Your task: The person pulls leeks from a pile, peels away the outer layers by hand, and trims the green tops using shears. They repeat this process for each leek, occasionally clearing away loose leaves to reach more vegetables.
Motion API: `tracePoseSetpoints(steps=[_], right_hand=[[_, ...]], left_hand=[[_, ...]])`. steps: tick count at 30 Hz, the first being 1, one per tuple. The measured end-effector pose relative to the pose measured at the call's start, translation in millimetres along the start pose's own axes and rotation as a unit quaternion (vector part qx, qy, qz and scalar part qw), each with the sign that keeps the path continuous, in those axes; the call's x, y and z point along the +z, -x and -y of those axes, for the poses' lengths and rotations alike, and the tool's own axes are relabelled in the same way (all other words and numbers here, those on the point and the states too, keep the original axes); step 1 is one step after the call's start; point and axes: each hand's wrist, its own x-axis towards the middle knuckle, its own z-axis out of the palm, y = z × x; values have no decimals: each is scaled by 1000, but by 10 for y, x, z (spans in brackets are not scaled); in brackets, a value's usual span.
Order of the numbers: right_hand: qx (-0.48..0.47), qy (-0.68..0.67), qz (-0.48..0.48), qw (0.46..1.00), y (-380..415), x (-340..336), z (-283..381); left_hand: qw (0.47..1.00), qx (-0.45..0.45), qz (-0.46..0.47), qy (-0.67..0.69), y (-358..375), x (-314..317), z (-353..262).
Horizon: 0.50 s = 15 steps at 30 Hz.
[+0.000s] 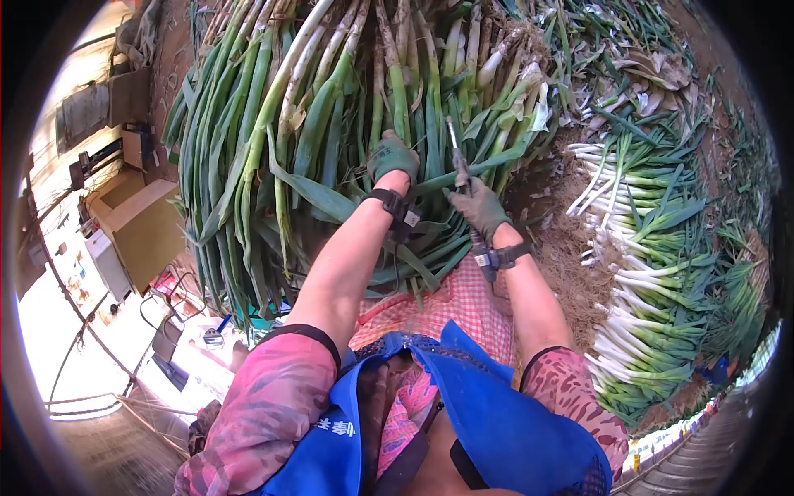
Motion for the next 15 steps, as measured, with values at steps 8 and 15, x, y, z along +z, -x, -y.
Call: tracePoseSetpoints(steps=[8,15], right_hand=[[-59,-145,81,984,574,134,159],[-62,-55,62,995,1001,215,445]], left_hand=[[845,21,266,463,487,-23,668],[894,38,174,411,275,156,765]])
